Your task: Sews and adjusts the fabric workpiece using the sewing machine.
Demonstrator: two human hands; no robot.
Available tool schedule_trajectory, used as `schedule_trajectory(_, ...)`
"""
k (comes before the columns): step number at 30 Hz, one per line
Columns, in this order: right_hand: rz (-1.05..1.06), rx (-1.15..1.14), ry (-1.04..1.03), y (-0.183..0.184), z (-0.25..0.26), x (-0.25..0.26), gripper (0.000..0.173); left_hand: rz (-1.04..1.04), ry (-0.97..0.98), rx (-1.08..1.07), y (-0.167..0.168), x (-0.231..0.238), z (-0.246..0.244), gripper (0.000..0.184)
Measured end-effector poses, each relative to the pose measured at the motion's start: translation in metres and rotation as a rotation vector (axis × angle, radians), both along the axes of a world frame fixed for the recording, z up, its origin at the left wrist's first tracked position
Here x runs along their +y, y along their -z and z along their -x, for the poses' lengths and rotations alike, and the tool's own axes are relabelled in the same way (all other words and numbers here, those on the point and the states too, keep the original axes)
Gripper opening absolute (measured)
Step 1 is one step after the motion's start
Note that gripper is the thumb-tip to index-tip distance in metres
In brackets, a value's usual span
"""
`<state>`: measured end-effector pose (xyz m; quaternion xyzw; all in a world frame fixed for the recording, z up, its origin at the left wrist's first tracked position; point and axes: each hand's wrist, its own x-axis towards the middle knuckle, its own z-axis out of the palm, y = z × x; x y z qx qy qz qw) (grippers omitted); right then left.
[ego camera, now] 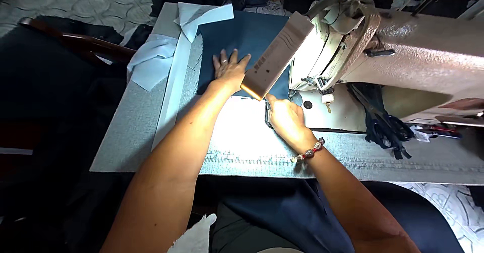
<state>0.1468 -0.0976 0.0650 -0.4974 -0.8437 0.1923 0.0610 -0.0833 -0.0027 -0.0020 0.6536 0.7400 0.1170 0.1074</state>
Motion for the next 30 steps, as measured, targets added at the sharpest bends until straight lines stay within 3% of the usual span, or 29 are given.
schedule_trajectory(3, -0.054, 0.076, -0.104, 0.003, -0.020, 0.004, 0.037, 0.117, -0.144, 0.154, -0.028, -0.050, -0.030, 0.071)
schedule_trajectory(6, -0.218, 0.157, -0.248, 0.017, -0.049, 0.013, 0.028, 0.144, -0.224, 0.186, -0.057, -0.132, -0.085, 0.069)
schedule_trajectory(7, -0.273, 0.190, -0.306, 0.025, -0.059, 0.017, 0.026, 0.201, -0.188, 0.180, -0.066, -0.162, -0.100, 0.066)
schedule_trajectory(9, -0.325, 0.256, -0.420, 0.037, -0.079, 0.024, 0.027, 0.422, 0.068, 0.023, -0.099, -0.200, -0.108, 0.060)
schedule_trajectory(10, -0.322, 0.283, -0.459, 0.042, -0.087, 0.025, 0.030, 0.459, 0.233, -0.104, -0.112, -0.206, -0.098, 0.056)
schedule_trajectory(12, -0.331, 0.327, -0.476, 0.052, -0.100, 0.024, 0.036, 0.087, 0.388, -0.275, -0.112, -0.197, -0.064, 0.035)
schedule_trajectory(14, -0.368, 0.372, -0.442, 0.061, -0.103, 0.021, 0.038, -0.309, 0.282, -0.249, -0.114, -0.159, -0.031, 0.021)
schedule_trajectory(15, -0.394, 0.393, -0.423, 0.066, -0.103, 0.019, 0.038, -0.402, 0.169, -0.201, -0.111, -0.135, -0.016, 0.024)
schedule_trajectory(18, -0.459, 0.405, -0.386, 0.076, -0.103, 0.017, 0.037, -0.315, -0.064, -0.138, -0.062, -0.064, 0.019, 0.038)
schedule_trajectory(21, -0.473, 0.384, -0.387, 0.077, -0.103, 0.017, 0.038, -0.360, -0.036, -0.070, -0.010, -0.035, 0.020, 0.038)
schedule_trajectory(23, -0.473, 0.382, -0.393, 0.077, -0.104, 0.018, 0.038, -0.480, 0.036, -0.070, -0.019, -0.044, 0.015, 0.036)
schedule_trajectory(25, -0.467, 0.394, -0.396, 0.077, -0.104, 0.018, 0.037, -0.501, 0.033, -0.065, -0.065, -0.083, 0.019, 0.038)
schedule_trajectory(27, -0.439, 0.389, -0.413, 0.076, -0.104, 0.017, 0.038, -0.375, -0.091, 0.091, -0.106, -0.129, 0.050, 0.039)
schedule_trajectory(30, -0.410, 0.354, -0.452, 0.076, -0.100, 0.016, 0.040, -0.150, -0.416, 0.300, -0.106, -0.184, 0.116, 0.032)
